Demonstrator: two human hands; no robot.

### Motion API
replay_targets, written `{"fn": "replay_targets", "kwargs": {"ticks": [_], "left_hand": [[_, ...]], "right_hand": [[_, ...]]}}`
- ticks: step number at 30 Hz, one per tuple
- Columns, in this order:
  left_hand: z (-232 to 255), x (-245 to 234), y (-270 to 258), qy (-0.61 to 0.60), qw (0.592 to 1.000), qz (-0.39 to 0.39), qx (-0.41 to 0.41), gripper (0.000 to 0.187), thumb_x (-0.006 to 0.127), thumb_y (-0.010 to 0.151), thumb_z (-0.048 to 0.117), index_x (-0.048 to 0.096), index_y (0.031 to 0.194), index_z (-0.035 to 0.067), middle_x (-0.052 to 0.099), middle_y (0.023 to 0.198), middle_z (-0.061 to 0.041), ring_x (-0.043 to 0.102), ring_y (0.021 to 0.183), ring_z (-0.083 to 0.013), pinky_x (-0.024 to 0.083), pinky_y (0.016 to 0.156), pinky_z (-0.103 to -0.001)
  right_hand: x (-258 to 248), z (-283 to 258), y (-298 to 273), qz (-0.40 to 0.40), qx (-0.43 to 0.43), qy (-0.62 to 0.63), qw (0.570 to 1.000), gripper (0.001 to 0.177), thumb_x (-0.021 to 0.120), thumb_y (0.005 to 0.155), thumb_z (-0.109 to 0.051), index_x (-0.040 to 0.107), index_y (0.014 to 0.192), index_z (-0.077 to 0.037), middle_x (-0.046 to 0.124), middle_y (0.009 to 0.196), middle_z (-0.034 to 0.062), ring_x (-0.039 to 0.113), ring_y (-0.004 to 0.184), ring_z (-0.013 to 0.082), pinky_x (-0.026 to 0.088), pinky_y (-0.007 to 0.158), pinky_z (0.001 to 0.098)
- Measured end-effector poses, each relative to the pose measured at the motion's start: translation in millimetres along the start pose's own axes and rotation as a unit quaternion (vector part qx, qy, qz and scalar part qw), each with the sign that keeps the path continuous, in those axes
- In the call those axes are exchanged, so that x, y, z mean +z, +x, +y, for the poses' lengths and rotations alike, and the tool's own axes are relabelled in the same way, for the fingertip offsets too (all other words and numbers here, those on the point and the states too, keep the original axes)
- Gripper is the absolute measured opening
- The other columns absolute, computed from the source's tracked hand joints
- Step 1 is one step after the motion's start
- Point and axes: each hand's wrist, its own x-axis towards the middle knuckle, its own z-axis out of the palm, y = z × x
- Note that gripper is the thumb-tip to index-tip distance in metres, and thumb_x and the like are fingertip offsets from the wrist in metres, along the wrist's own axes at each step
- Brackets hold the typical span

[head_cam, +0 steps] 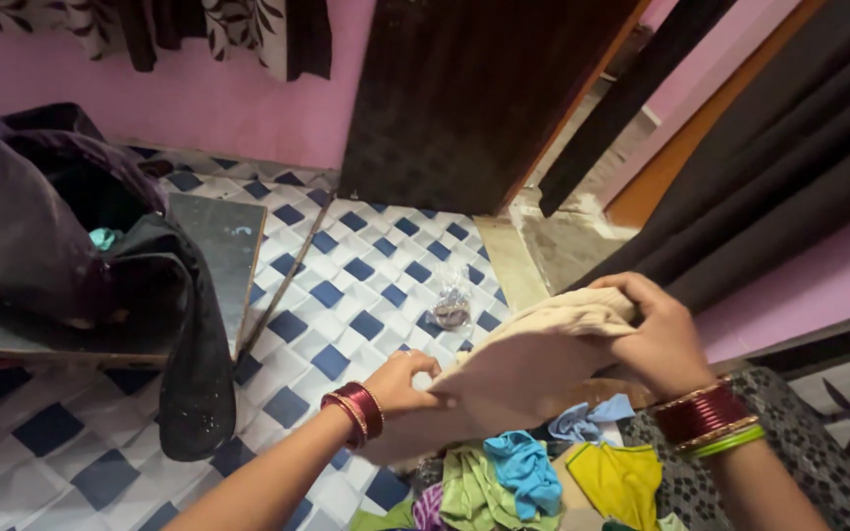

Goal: The person folds various pieces of clothing from a pile on a chair and places them into a purple bag on a small table. The person handles multiple garments one at a time, folding them before putting them into the bag.

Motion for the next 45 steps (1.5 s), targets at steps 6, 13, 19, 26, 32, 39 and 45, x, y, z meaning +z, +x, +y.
{"fn": "replay_targets", "kwargs": {"ticks": [6, 13, 19, 26, 32, 39, 45], "left_hand": [[42.8, -21.7, -2.0, -0.217, 0.966, -0.029, -0.140, 0.044, 0.075, 0.086, 0.023, 0.048, 0.120, 0.014, 0.073, 0.086, -0.006, 0.072, 0.079, -0.0207, 0.053, 0.072, -0.033], [75.3, -49.0, -19.3, -0.062, 0.988, -0.119, 0.078, 0.078, 0.065, 0.076, -0.002, 0.057, 0.149, 0.022, 0.070, 0.106, -0.020, 0.069, 0.094, -0.0375, 0.055, 0.087, -0.044], [41.9, -38.0, -40.0, -0.019, 0.983, -0.121, -0.135, 0.077, 0.068, 0.072, 0.006, 0.054, 0.146, 0.018, 0.070, 0.123, -0.022, 0.069, 0.112, -0.0371, 0.054, 0.096, -0.041], [58.9, -35.8, -28.7, -0.067, 0.976, 0.092, -0.185, 0.084, 0.066, 0.078, 0.019, 0.035, 0.156, 0.017, 0.061, 0.136, -0.021, 0.065, 0.119, -0.0357, 0.052, 0.099, -0.043], [148.5, -48.1, -3.5, -0.516, 0.713, 0.166, -0.444, 0.086, 0.048, 0.085, 0.037, 0.016, 0.165, 0.039, 0.047, 0.152, -0.004, 0.063, 0.116, -0.0364, 0.048, 0.094, -0.059], [146.9, -44.0, -18.8, -0.349, 0.901, 0.197, -0.167, 0.101, 0.077, 0.076, 0.014, 0.019, 0.159, 0.009, 0.050, 0.149, -0.016, 0.052, 0.137, -0.0266, 0.043, 0.112, -0.036], [119.0, -90.6, -46.2, -0.185, 0.954, 0.165, -0.169, 0.110, 0.070, 0.071, 0.005, 0.011, 0.163, 0.007, 0.041, 0.162, -0.016, 0.040, 0.149, -0.0240, 0.035, 0.116, -0.030]], "right_hand": [[-17.2, 54.5, 1.5, 0.079, 0.100, -0.001, 0.992, 0.038, 0.079, 0.075, -0.006, 0.072, 0.112, -0.004, 0.076, 0.099, 0.0055, 0.068, 0.087, 0.0107, 0.056, 0.079, 0.0296], [-10.8, 101.7, -0.8, 0.135, 0.130, 0.071, 0.980, 0.032, 0.084, 0.078, -0.011, 0.074, 0.106, 0.001, 0.077, 0.102, 0.0053, 0.068, 0.089, 0.0099, 0.055, 0.082, 0.0269], [15.9, 92.4, -19.2, 0.154, 0.066, 0.085, 0.982, 0.033, 0.082, 0.078, -0.008, 0.073, 0.108, 0.001, 0.076, 0.102, 0.0062, 0.068, 0.090, 0.0103, 0.055, 0.082, 0.0280], [51.6, 34.2, -95.0, 0.196, -0.010, -0.018, 0.980, 0.036, 0.081, 0.077, -0.010, 0.069, 0.110, -0.005, 0.075, 0.100, 0.0089, 0.071, 0.091, 0.0191, 0.056, 0.080, 0.0331], [94.2, 32.8, -160.6, 0.155, -0.181, -0.032, 0.971, 0.048, 0.082, 0.061, -0.013, 0.066, 0.106, -0.007, 0.069, 0.097, 0.0139, 0.070, 0.088, 0.0317, 0.057, 0.076, 0.0369], [174.6, 108.1, -175.6, 0.070, -0.311, -0.094, 0.943, 0.045, 0.081, 0.069, -0.022, 0.070, 0.112, -0.015, 0.074, 0.111, 0.0072, 0.072, 0.108, 0.0276, 0.055, 0.095, 0.0404], [178.5, 80.3, -141.0, 0.026, -0.188, 0.031, 0.981, 0.073, 0.094, 0.062, -0.032, 0.062, 0.124, -0.010, 0.071, 0.119, 0.0113, 0.068, 0.117, 0.0277, 0.051, 0.099, 0.0413]]}}
